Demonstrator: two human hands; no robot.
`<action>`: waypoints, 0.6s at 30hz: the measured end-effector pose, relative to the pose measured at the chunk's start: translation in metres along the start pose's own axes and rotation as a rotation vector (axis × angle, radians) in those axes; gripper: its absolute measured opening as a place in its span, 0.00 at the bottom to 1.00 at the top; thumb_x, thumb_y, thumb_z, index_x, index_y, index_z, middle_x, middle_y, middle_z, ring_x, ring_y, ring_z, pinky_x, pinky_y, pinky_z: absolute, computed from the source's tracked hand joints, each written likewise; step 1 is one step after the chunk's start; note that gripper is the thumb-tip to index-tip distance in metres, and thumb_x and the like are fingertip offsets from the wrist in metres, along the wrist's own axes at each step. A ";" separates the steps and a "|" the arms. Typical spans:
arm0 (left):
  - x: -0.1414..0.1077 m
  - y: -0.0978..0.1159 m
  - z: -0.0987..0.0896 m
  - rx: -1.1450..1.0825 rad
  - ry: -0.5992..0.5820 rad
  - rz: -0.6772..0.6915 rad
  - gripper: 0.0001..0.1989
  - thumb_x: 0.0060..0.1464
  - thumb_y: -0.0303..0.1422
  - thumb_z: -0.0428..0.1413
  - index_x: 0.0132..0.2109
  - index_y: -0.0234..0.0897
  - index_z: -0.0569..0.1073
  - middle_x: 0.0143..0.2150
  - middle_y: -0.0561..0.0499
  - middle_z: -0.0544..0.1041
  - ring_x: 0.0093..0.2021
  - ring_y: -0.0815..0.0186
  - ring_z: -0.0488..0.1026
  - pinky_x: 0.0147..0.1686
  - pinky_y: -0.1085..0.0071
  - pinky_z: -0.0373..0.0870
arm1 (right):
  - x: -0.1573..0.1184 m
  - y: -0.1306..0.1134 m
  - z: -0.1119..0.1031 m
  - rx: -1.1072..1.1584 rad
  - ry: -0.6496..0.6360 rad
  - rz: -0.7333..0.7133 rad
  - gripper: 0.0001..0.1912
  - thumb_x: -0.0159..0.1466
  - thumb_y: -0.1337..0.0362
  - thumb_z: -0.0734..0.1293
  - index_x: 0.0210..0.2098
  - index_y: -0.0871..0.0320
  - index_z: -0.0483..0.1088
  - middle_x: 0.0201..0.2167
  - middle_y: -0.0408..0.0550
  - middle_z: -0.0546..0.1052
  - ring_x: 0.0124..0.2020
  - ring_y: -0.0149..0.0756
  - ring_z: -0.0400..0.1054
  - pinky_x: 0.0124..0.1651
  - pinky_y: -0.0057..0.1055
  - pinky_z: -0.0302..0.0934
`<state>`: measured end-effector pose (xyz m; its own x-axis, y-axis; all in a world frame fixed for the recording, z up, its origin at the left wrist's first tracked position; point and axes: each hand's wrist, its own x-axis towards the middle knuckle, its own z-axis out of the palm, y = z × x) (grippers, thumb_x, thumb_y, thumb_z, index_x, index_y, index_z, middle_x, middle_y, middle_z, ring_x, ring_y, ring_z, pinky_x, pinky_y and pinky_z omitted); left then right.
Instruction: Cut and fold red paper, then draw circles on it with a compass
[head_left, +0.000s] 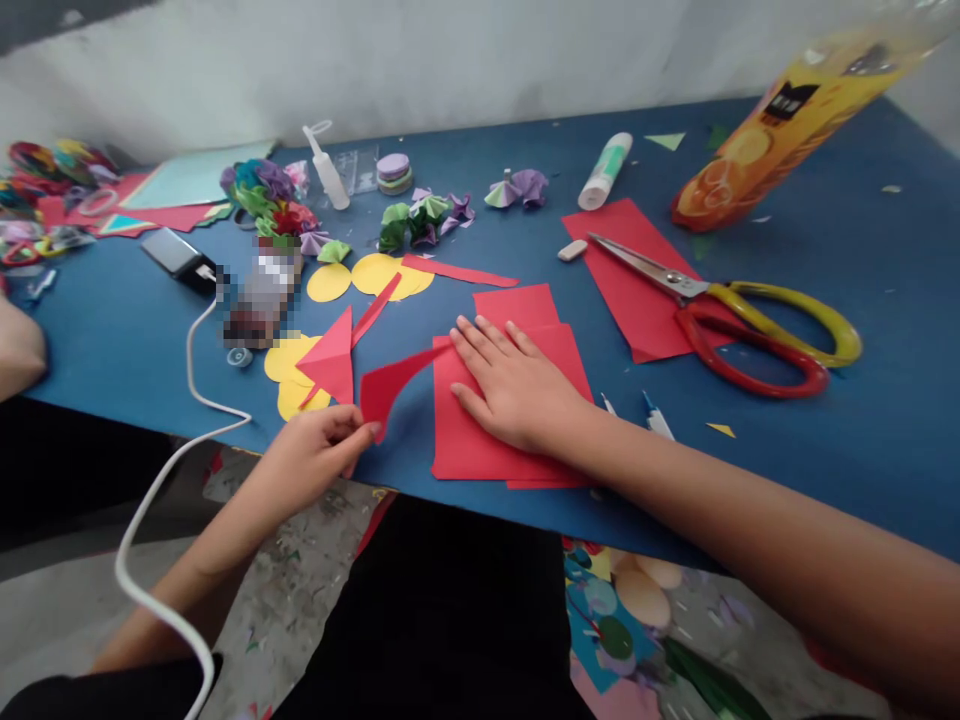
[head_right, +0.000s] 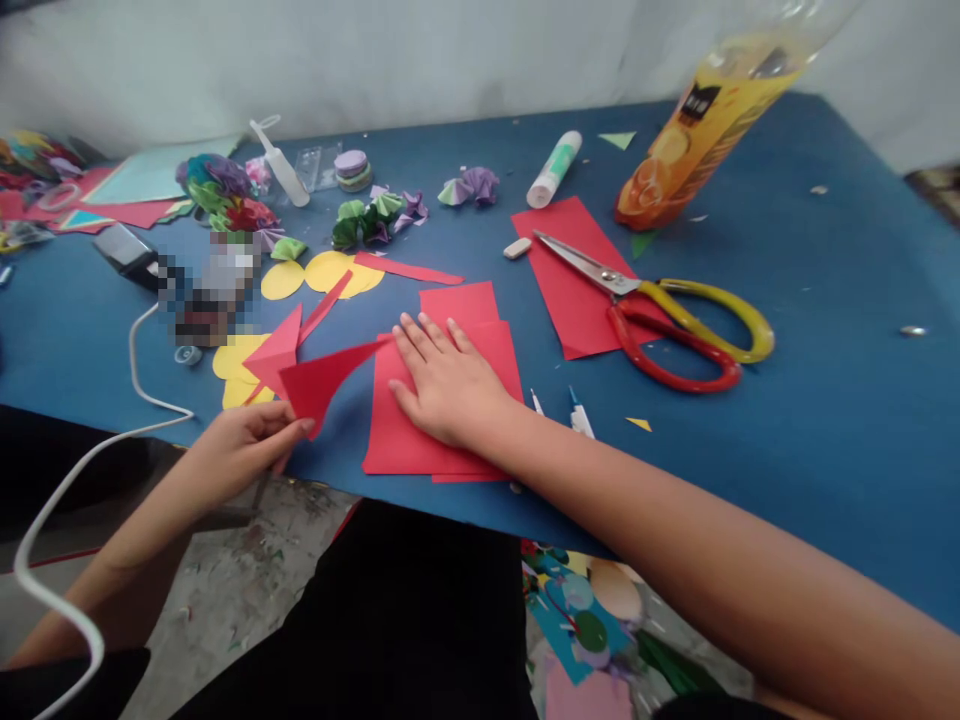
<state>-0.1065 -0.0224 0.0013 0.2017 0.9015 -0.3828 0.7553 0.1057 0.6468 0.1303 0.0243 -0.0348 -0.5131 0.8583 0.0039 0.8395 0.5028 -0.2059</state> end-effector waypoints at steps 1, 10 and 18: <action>0.000 -0.005 -0.007 0.073 0.064 -0.020 0.17 0.56 0.44 0.48 0.25 0.38 0.66 0.17 0.57 0.66 0.20 0.70 0.62 0.23 0.75 0.54 | 0.000 0.000 0.000 0.001 0.004 0.001 0.33 0.66 0.54 0.51 0.65 0.67 0.49 0.67 0.55 0.48 0.68 0.45 0.39 0.68 0.47 0.36; -0.002 0.002 -0.012 0.413 0.422 -0.025 0.18 0.57 0.48 0.48 0.29 0.39 0.69 0.26 0.51 0.74 0.27 0.63 0.69 0.27 0.73 0.55 | 0.006 0.010 -0.011 0.357 0.050 0.064 0.28 0.66 0.59 0.53 0.64 0.63 0.53 0.66 0.54 0.54 0.67 0.41 0.45 0.67 0.47 0.42; 0.010 0.041 0.041 0.297 0.149 0.221 0.31 0.53 0.47 0.54 0.58 0.31 0.61 0.42 0.43 0.75 0.38 0.54 0.73 0.34 0.65 0.64 | 0.012 0.040 -0.050 0.318 -0.079 0.073 0.40 0.54 0.58 0.71 0.62 0.63 0.56 0.60 0.62 0.64 0.59 0.48 0.60 0.58 0.44 0.57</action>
<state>-0.0474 -0.0263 -0.0030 0.3038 0.9421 -0.1420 0.8558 -0.2043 0.4753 0.1669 0.0594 0.0060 -0.4766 0.8739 -0.0957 0.7831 0.3726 -0.4978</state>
